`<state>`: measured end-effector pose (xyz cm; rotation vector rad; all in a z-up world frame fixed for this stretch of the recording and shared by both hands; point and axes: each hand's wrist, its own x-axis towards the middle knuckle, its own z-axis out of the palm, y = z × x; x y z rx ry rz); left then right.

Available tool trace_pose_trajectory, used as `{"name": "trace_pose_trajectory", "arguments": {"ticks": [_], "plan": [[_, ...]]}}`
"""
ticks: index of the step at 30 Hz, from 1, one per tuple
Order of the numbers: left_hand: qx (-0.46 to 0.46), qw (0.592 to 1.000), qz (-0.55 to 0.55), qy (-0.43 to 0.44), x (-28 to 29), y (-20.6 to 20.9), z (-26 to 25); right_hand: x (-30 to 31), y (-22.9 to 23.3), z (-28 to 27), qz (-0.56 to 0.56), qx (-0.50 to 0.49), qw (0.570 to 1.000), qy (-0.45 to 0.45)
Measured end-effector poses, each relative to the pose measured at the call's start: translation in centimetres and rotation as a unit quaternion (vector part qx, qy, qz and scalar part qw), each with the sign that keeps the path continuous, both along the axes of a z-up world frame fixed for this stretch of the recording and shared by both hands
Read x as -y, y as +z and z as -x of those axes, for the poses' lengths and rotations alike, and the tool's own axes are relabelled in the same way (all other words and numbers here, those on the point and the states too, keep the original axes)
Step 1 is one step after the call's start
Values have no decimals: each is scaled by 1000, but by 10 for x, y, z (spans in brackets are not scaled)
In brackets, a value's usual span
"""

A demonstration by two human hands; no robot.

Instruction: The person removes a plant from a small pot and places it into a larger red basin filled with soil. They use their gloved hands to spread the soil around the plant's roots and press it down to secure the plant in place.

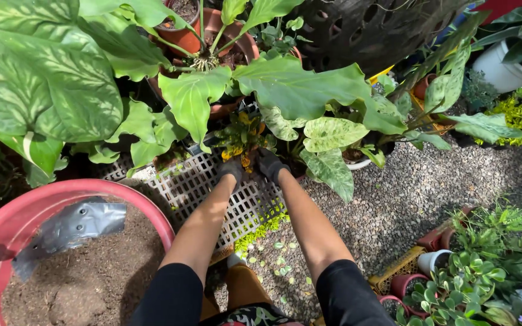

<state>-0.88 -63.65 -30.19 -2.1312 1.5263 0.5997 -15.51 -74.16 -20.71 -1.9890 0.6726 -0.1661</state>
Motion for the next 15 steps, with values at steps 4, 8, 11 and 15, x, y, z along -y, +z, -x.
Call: {"name": "trace_pose_trajectory", "arguments": {"ticks": [4, 8, 11, 15], "plan": [[-42, 986, 134, 95, -25, 95, 6, -17, 104, 17, -5, -72, 997, -31], [-110, 950, 229, 183, -52, 237, 47, -14, 89, 42, -254, 96, 952, -137], [-161, 903, 298, 265, -69, 265, 73, -79, 221, 65, -342, 160, 919, -111], [-214, 759, 497, 361, -167, 384, 82, -134, 256, 56, -356, 186, 914, -57]]}}
